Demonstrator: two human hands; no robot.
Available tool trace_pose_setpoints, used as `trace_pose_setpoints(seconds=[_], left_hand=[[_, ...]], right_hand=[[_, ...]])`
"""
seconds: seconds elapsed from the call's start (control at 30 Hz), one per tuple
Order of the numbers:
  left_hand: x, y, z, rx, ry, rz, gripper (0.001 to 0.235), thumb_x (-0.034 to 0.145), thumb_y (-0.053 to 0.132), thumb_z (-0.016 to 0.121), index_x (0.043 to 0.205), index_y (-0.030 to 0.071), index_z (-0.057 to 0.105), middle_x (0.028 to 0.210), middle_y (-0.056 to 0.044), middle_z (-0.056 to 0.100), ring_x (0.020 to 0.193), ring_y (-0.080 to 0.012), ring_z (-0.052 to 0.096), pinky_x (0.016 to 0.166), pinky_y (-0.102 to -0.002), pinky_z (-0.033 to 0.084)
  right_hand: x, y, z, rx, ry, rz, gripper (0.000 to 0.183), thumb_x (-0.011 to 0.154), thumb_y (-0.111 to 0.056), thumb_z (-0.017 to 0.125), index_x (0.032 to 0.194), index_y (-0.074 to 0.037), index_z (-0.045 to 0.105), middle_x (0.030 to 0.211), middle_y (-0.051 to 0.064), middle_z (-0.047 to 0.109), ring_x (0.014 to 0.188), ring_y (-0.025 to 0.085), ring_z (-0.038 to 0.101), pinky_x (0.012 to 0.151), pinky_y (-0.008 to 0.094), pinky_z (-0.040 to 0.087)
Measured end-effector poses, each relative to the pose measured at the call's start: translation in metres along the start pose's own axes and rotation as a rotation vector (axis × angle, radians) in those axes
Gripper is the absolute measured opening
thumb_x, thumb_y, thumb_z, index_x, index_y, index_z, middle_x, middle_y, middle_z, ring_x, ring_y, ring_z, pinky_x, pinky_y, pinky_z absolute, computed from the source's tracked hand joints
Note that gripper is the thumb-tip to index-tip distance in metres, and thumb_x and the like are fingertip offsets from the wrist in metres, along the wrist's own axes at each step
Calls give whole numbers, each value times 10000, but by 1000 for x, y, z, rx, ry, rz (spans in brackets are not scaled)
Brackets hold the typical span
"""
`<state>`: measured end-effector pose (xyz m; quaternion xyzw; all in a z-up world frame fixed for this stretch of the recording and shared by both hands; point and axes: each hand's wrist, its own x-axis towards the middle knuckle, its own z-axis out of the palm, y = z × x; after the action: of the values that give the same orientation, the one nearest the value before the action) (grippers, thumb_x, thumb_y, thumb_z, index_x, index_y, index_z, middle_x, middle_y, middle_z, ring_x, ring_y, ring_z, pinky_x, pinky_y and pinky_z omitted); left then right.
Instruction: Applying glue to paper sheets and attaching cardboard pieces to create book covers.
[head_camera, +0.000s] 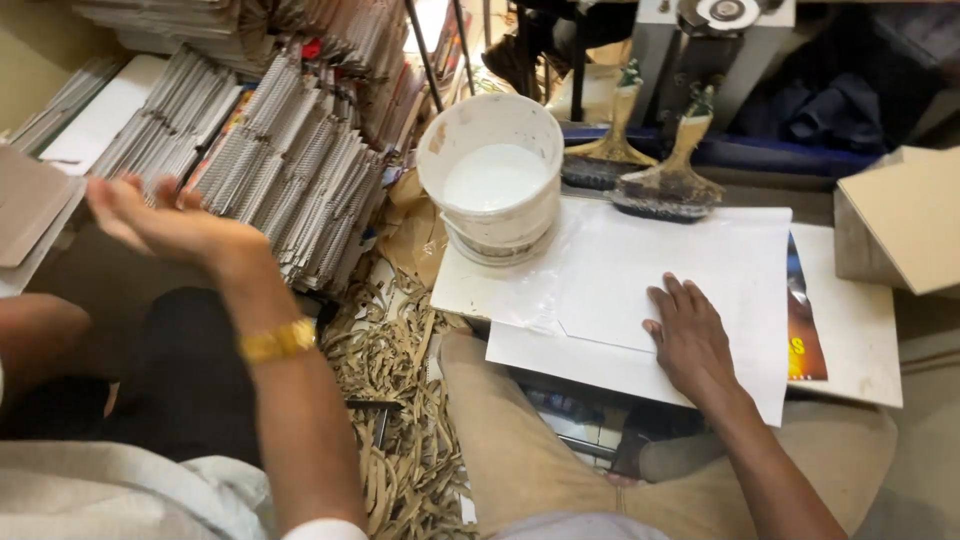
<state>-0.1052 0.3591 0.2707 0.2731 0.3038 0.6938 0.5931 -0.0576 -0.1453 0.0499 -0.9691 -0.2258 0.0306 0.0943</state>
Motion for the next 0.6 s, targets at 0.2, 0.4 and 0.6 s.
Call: trace_pose_setpoints(seconds=[0.2, 0.4, 0.6], left_hand=[[-236, -91, -135, 376, -703, 42, 248, 1034, 241, 562, 1217, 75, 576, 953, -32, 482, 810, -112, 464, 786, -259, 393], [-275, -151, -166, 805, -1282, 46, 197, 888, 105, 685, 1075, 166, 689, 817, 5, 528, 649, -155, 535, 622, -289, 477], [-268, -156, -160, 965, -1340, -43, 154, 960, 282, 652, 1026, 142, 642, 759, 1, 493, 716, -178, 593, 714, -338, 516]], right_hand=[[-1, -5, -34, 98, -142, 159, 489, 1038, -389, 493, 1482, -185, 511, 1580, 98, 456, 1511, 345, 360, 1206, 501, 343], [63, 38, -71, 441, 56, 184, 370, 978, -331, 692, 1318, -187, 673, 1234, 160, 709, 1112, 402, 683, 960, 532, 540], [162, 55, -78, 596, 383, 43, 581, 916, -239, 847, 1377, -30, 562, 1230, 210, 677, 1163, 464, 628, 934, 595, 515]])
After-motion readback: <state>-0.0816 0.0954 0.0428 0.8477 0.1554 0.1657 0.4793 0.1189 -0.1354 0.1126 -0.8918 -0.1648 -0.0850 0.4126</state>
